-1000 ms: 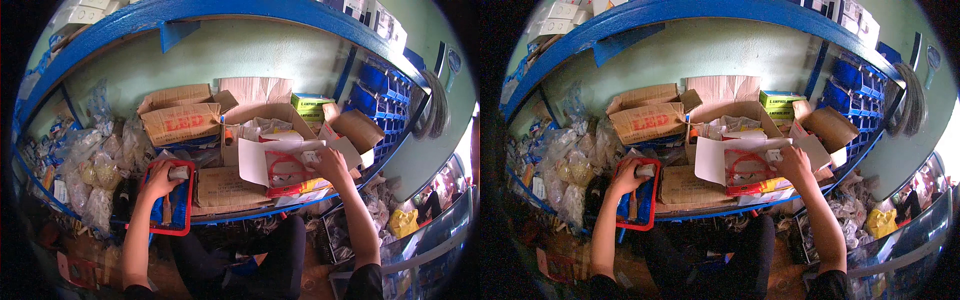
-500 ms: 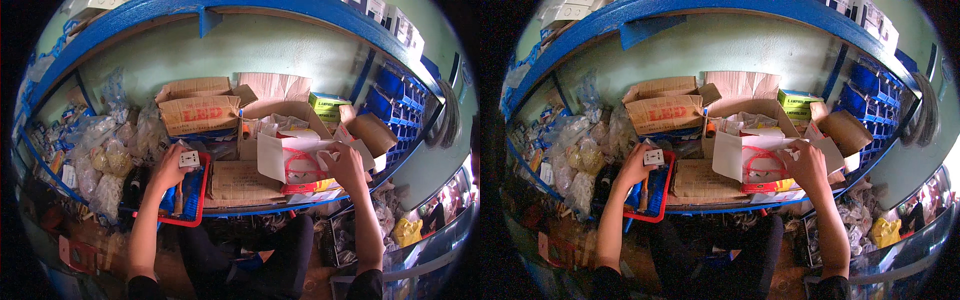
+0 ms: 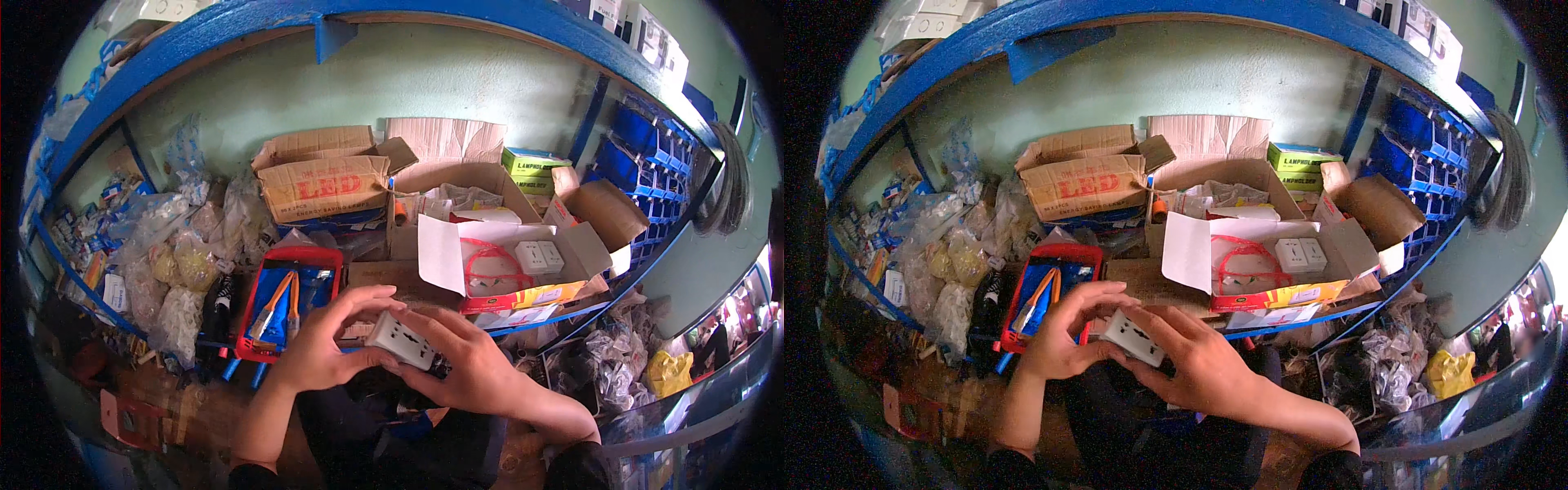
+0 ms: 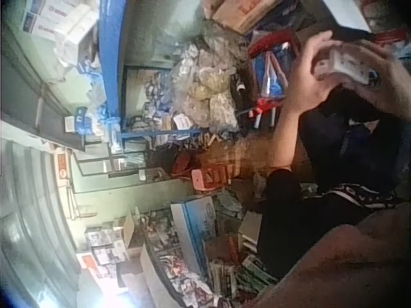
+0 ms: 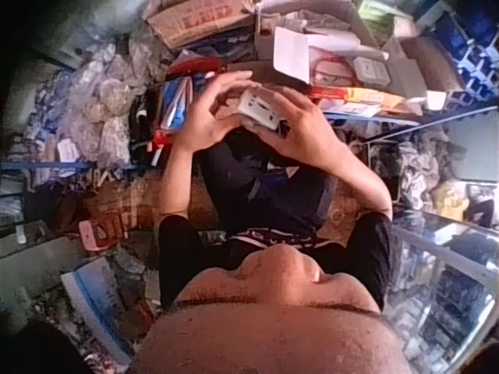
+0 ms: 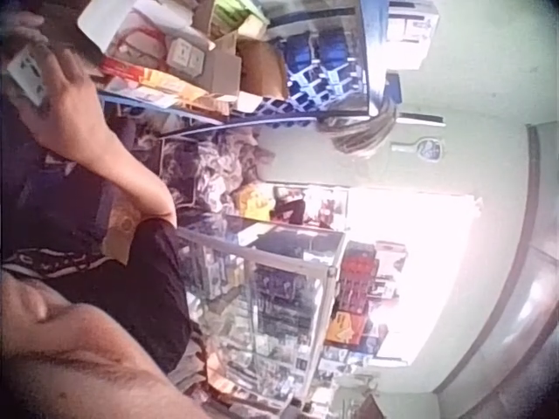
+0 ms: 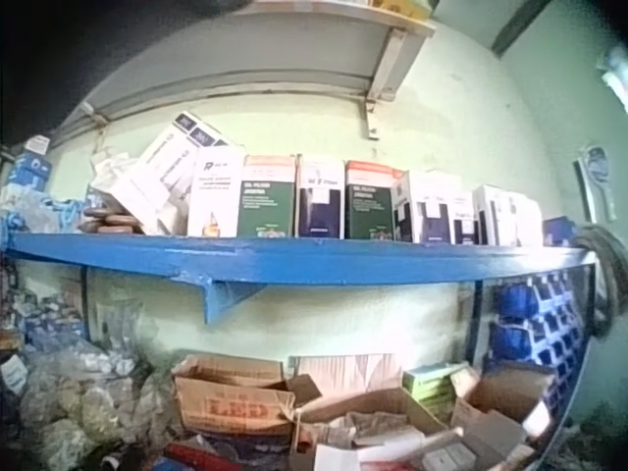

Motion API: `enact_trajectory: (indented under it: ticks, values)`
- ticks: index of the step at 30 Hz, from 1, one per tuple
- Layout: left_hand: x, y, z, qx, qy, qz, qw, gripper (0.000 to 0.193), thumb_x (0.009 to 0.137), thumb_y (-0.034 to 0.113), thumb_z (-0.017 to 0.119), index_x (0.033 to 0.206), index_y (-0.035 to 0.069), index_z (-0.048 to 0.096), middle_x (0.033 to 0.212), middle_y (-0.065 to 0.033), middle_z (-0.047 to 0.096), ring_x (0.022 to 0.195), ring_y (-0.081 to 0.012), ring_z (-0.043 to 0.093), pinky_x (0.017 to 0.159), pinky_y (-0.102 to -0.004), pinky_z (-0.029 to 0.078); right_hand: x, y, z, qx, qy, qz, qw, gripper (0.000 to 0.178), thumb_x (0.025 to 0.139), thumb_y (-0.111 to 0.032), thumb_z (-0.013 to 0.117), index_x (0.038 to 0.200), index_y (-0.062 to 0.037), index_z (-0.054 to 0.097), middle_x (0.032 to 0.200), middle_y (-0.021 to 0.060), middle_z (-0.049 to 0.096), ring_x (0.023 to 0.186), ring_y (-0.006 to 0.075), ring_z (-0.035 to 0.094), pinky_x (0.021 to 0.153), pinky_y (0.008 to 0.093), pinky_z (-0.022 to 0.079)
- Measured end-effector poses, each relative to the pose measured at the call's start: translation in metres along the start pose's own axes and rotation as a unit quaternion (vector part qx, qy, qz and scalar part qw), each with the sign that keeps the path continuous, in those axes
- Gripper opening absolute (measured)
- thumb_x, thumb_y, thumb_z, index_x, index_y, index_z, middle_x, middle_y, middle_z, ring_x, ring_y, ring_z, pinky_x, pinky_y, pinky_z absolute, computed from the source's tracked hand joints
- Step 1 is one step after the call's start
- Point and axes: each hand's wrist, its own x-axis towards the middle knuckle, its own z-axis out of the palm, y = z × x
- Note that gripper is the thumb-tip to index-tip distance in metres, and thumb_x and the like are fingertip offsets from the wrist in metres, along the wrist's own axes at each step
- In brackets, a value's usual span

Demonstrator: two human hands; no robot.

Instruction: Sort and organize electrical outlets, cables, and tools on a shelf.

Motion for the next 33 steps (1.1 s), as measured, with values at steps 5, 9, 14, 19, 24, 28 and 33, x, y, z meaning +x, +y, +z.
enact_trajectory:
  ticks: [5,9,14,19,24,28,33]
  values:
    - [-0.008,-0.011,-0.003,0.124,0.087,0.015,0.988,0.080,0.095,0.040,0.079,0.154,0.000,0.043,0.150,-0.0180,0.057,0.131,-0.0279,0.061,0.111,-0.0417,0.048,-0.015,0.017,-0.024,-0.015,0.093,0.094,0.991,0.059,0.087,-0.015,0.082,0.139,-0.0006,0.060,0.126,0.0223,0.069,0.111,0.0385,0.071,0.094,0.0431,0.058]
    - [-0.016,-0.027,-0.047,0.343,0.166,-0.036,0.924,0.055,0.097,0.026,0.076,0.143,0.002,0.057,0.140,-0.0209,0.061,0.126,-0.0372,0.062,0.108,-0.0431,0.048,-0.011,0.079,-0.074,-0.046,0.204,0.236,0.949,0.060,0.084,-0.021,0.084,0.136,0.0002,0.064,0.119,0.0234,0.075,0.108,0.0328,0.075,0.093,0.0405,0.058]
    - [-0.034,-0.109,-0.113,0.504,0.202,-0.222,0.810,0.064,0.098,0.038,0.071,0.143,-0.004,0.055,0.144,-0.0259,0.056,0.136,-0.0440,0.052,0.114,-0.0504,0.042,0.005,0.162,-0.095,-0.104,0.200,0.308,0.924,0.060,0.081,-0.035,0.085,0.129,-0.0019,0.072,0.106,0.0230,0.078,0.100,0.0348,0.077,0.088,0.0426,0.059]
    - [-0.047,-0.140,-0.121,0.536,0.181,-0.288,0.773,0.077,0.097,0.054,0.068,0.142,-0.007,0.055,0.146,-0.0293,0.053,0.139,-0.0468,0.048,0.116,-0.0525,0.039,0.009,0.194,-0.072,-0.231,0.126,0.311,0.913,0.061,0.079,-0.046,0.082,0.117,0.0006,0.074,0.102,0.0280,0.076,0.100,0.0427,0.074,0.093,0.0501,0.057]
    - [-0.030,-0.119,-0.108,0.446,0.100,-0.280,0.844,0.088,0.092,0.062,0.071,0.147,-0.005,0.054,0.156,-0.0290,0.046,0.146,-0.0432,0.043,0.123,-0.0485,0.034,0.011,0.195,-0.066,-0.327,0.080,0.328,0.882,0.057,0.079,-0.050,0.079,0.102,0.0017,0.073,0.099,0.0289,0.075,0.098,0.0441,0.073,0.090,0.0523,0.057]
    - [-0.038,-0.113,-0.087,0.549,0.130,-0.260,0.784,0.081,0.084,0.052,0.083,0.139,-0.003,0.060,0.140,-0.0287,0.055,0.133,-0.0477,0.050,0.116,-0.0515,0.040,0.006,0.212,-0.058,-0.387,0.086,0.282,0.874,0.060,0.080,-0.052,0.082,0.103,0.0019,0.071,0.104,0.0282,0.073,0.103,0.0430,0.072,0.093,0.0517,0.056]
    - [-0.034,-0.117,-0.086,0.577,0.164,-0.253,0.759,0.042,0.085,0.026,0.081,0.110,-0.005,0.067,0.122,-0.0286,0.062,0.118,-0.0468,0.059,0.104,-0.0554,0.048,0.014,0.195,-0.065,-0.336,0.062,0.354,0.871,0.061,0.082,-0.052,0.083,0.108,0.0022,0.069,0.110,0.0265,0.072,0.109,0.0401,0.069,0.097,0.0493,0.054]
